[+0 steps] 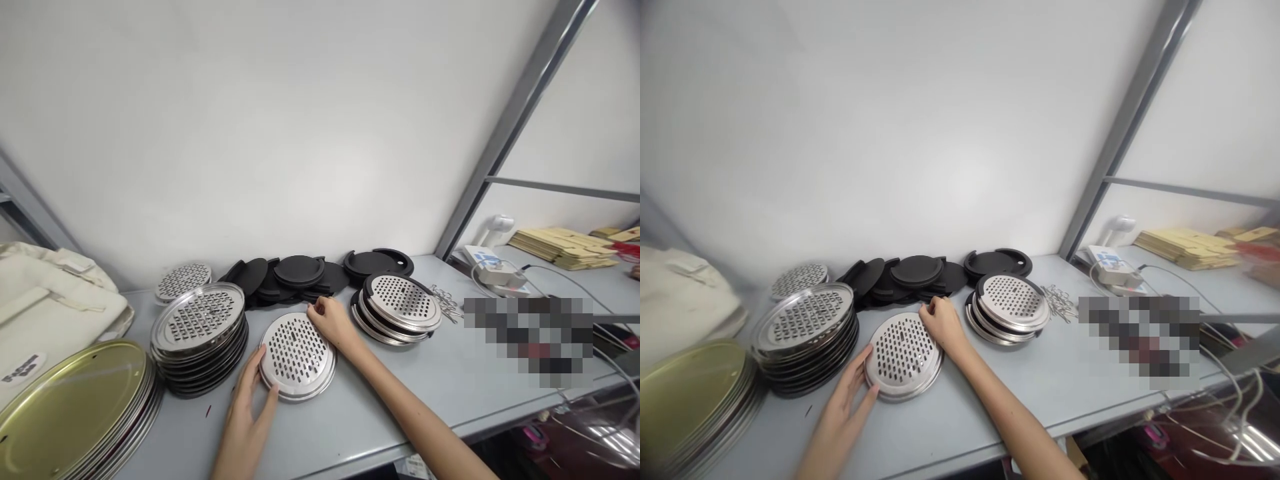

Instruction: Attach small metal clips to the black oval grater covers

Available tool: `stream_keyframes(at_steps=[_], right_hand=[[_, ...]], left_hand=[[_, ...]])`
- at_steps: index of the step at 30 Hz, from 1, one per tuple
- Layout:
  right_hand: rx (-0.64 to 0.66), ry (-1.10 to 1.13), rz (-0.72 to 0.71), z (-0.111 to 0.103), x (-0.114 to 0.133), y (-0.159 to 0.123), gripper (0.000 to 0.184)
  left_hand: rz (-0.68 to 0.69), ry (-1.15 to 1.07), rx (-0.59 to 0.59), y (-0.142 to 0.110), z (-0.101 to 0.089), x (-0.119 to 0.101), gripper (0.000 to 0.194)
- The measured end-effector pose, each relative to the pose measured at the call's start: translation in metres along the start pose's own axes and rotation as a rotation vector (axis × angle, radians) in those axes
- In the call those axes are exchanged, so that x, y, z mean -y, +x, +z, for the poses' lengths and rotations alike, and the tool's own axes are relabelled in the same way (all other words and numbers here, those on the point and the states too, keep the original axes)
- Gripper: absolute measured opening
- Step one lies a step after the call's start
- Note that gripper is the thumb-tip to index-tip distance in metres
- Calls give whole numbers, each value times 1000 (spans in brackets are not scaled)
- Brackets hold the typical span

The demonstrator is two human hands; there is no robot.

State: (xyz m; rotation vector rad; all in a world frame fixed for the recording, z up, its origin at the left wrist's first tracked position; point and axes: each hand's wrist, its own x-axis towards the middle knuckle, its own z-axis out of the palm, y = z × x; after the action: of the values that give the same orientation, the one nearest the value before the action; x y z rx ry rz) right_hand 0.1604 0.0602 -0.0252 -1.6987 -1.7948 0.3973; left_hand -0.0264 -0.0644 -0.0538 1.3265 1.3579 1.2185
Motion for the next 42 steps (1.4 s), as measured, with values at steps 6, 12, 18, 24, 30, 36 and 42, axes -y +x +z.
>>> stream_keyframes(at_steps=[6,12,18,24,30,36,42], right_hand=[[17,-59,24,-3,-1,-2,27],[11,-137,37,-4,1,-5,24],[26,-228,46,-6,4,-6,23],[25,-281,17,-8,7,-8,23],[5,-316,1,-7,8,-10,24],[21,-345,-1,-4,7,-11,29],[35,-362,20,-3,8,-11,33]], left_hand=[[21,63,7,-1,-1,2,63],[6,39,7,-1,0,3,66],[-21,12,4,0,-1,7,65],[-36,-41,11,-1,3,8,72],[-47,-32,42,-2,4,8,73],[37,31,22,-2,2,3,63],[65,102,27,-2,0,-1,48]])
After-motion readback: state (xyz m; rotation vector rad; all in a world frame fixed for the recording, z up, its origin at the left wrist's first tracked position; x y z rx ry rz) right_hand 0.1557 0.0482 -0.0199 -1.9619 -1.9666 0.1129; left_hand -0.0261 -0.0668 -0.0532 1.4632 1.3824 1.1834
